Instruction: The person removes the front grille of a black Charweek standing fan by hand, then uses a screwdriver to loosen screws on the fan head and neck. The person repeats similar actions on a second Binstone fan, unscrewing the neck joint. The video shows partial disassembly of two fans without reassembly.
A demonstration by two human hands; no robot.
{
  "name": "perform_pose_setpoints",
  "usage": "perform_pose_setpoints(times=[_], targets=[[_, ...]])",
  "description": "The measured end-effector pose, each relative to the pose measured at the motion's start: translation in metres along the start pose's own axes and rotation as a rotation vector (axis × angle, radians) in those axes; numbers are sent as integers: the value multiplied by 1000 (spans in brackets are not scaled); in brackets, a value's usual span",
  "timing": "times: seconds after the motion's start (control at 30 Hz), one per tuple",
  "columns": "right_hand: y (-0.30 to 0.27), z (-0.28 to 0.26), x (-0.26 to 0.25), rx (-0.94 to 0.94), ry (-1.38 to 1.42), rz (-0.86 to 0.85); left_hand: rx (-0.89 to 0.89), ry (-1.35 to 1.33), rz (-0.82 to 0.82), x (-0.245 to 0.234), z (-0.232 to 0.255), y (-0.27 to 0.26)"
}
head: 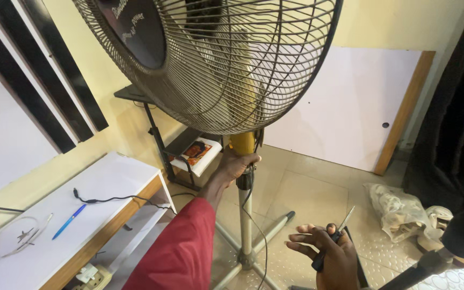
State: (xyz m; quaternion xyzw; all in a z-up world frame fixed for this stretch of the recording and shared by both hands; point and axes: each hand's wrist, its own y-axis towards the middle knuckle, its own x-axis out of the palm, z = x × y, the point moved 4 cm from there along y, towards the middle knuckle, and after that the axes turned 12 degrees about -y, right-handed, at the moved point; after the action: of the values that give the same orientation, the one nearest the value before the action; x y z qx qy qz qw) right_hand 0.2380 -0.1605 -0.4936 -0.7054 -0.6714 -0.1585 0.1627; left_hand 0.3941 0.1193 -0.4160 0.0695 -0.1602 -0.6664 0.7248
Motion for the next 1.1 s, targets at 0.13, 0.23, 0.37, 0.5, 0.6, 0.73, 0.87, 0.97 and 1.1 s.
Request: perform_pose_setpoints(times=[0.13, 0.23, 0.37, 0.5, 0.6, 0.73, 0.87, 0.97, 1.1], targets=[[1, 2, -3, 20, -30, 9, -130, 27, -64, -5, -3, 2], [-2, -1, 5, 11, -87, 3, -125, 7, -118, -6, 2, 1], [-13, -17, 34, 1, -94, -128, -151, 45, -132, -2, 10, -2], [-27, -34, 58, 153, -527, -12, -108, 56, -190, -6, 25, -21], [-24, -57, 82, 56, -724, -129, 91, -183, -140, -18, 53, -34], [-29, -78, 119, -183, -945, -233, 139, -806, -73, -57, 85, -59], [-32, -95, 153, -344, -1016, -233, 167, -1091, -98, -65, 91, -64], [-34, -109, 172, -474, -1140, -95, 146, -1059, -27, -69, 86, -54], [-35, -111, 190, -441, -1075, -86, 77, -1007, 42, -77, 76, -41]])
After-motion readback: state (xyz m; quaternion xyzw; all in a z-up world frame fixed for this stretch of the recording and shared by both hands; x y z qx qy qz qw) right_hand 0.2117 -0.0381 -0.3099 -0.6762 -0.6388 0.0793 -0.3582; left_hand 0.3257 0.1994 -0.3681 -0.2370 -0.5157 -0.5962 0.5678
